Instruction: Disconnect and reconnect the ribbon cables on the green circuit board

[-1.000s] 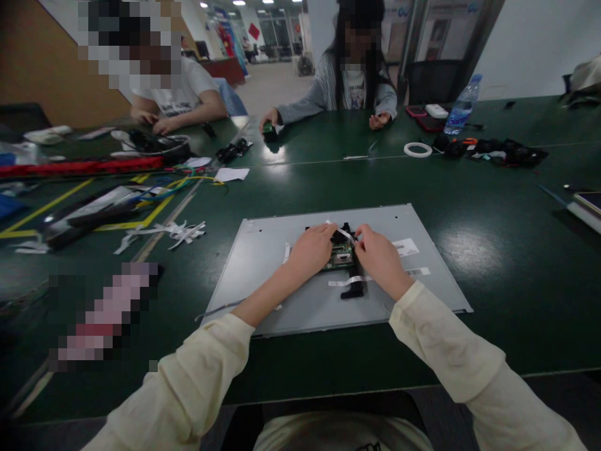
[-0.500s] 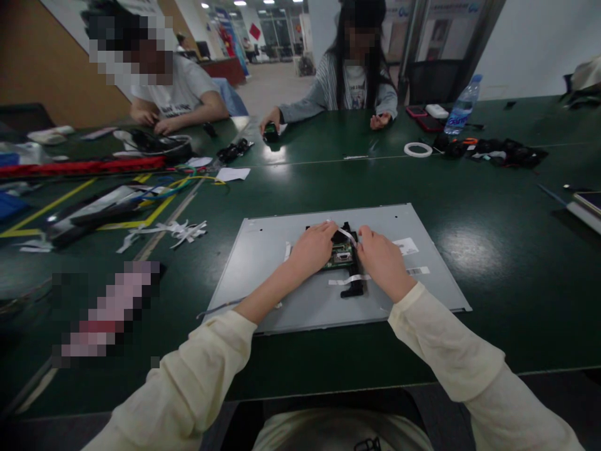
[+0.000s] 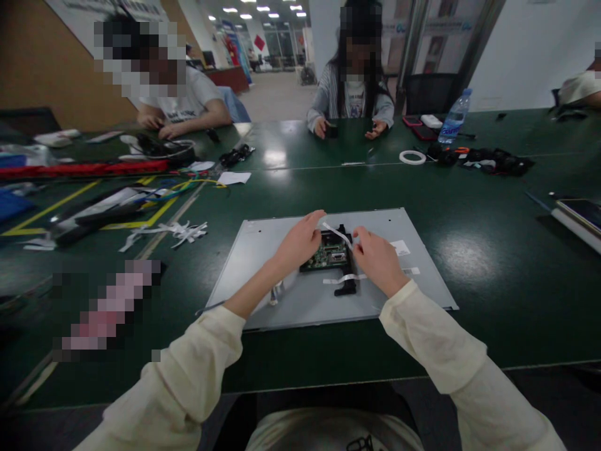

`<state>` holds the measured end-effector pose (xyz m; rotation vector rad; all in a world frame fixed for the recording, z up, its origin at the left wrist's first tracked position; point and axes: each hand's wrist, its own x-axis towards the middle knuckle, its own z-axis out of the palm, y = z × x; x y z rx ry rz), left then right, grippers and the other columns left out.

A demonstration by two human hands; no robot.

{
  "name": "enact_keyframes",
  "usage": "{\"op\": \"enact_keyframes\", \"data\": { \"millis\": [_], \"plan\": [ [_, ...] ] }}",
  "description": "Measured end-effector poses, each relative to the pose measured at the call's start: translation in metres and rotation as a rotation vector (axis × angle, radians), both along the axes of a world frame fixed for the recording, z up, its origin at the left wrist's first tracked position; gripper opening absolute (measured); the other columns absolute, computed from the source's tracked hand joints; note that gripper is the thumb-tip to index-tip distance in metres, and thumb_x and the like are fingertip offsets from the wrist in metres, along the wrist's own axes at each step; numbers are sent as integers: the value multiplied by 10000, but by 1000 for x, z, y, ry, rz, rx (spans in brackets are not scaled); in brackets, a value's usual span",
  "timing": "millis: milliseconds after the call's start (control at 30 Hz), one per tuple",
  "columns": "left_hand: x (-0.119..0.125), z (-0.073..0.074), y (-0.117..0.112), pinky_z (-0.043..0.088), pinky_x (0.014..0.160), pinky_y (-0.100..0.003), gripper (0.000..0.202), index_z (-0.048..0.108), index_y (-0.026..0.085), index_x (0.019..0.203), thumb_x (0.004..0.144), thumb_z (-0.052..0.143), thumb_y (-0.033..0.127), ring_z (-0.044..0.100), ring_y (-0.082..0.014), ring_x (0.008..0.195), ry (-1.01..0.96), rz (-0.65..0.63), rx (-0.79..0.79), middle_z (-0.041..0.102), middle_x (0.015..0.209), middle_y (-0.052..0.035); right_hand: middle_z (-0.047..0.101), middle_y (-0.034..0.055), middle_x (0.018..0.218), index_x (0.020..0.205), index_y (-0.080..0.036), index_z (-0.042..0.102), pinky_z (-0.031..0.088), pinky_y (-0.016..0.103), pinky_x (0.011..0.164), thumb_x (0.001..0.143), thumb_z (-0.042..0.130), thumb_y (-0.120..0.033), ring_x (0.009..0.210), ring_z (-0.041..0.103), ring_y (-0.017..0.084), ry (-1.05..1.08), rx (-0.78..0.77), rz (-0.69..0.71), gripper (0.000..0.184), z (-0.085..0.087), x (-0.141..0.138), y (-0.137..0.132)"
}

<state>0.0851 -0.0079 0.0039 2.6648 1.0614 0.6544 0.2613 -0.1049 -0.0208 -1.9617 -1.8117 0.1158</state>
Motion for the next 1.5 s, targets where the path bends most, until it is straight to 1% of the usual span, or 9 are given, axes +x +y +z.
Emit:
{"op": "enact_keyframes", "data": {
  "millis": [100, 200, 367, 533, 967, 1100, 1200, 1333, 1500],
  "plan": [
    [-21, 18, 12, 404, 1038, -363, 344, 612, 155, 1008, 762, 408, 30, 532, -190, 1161, -73, -13, -20, 608, 1183, -78, 626, 24, 754, 1014, -203, 569, 353, 253, 618, 834, 469, -203, 674, 566, 163, 70, 64, 10, 205, 4, 0, -1],
    [-51, 25, 22, 520, 844, -298, 328, 627, 152, 954, 705, 447, 36, 629, -148, 905, -164, 61, -86, 615, 1107, -66, 621, 22, 771, 1002, -202, 582, 375, 263, 651, 838, 459, -199, 686, 558, 160, 115, 122, 49, 204, 8, -1, -2],
    [-88, 12, 28, 512, 714, -247, 320, 647, 175, 993, 684, 565, 154, 639, -131, 707, -171, 218, -152, 663, 921, -29, 616, 31, 814, 969, -200, 595, 388, 267, 659, 859, 457, -206, 707, 550, 157, 146, 164, 146, 177, 13, -10, -5],
    [-92, 4, 27, 485, 680, -252, 266, 681, 179, 931, 687, 577, 201, 651, -164, 675, -76, 177, -239, 673, 684, 4, 617, 43, 875, 978, -200, 589, 409, 272, 671, 873, 441, -198, 744, 555, 164, 153, 141, 198, 181, 13, -14, -7],
    [-98, 6, 30, 480, 764, -273, 263, 660, 163, 958, 853, 439, 260, 629, -179, 823, 22, 129, -98, 691, 904, -59, 606, 41, 876, 943, -191, 590, 431, 283, 686, 880, 456, -172, 790, 555, 166, 143, 156, 260, 149, 15, -18, -11],
    [-108, 25, 26, 471, 861, -347, 273, 647, 167, 982, 859, 406, 196, 619, -225, 924, 71, 340, 100, 658, 973, -87, 599, 39, 863, 947, -190, 588, 436, 288, 688, 882, 462, -166, 781, 556, 166, 144, 176, 271, 145, 14, -19, -11],
    [-118, 40, 20, 424, 968, -406, 352, 554, 210, 1165, 843, 423, 149, 516, -269, 1159, -32, 560, 282, 492, 1316, -100, 598, 38, 857, 941, -193, 588, 437, 297, 692, 880, 467, -164, 771, 558, 168, 134, 179, 279, 138, 14, -19, -10],
    [-125, 41, 18, 368, 1024, -446, 493, 463, 226, 1273, 794, 496, 113, 423, -295, 1262, -24, 586, 314, 260, 1500, -93, 596, 34, 860, 940, -191, 586, 439, 299, 701, 875, 478, -153, 779, 559, 166, 119, 175, 284, 132, 14, -19, -10],
    [-123, 30, 27, 471, 863, -331, 277, 621, 189, 1057, 820, 479, 173, 631, -232, 969, 131, 472, 103, 662, 1089, -82, 594, 34, 874, 935, -188, 583, 450, 304, 711, 872, 488, -150, 790, 562, 163, 116, 186, 290, 120, 13, -20, -11]
  ]
}}
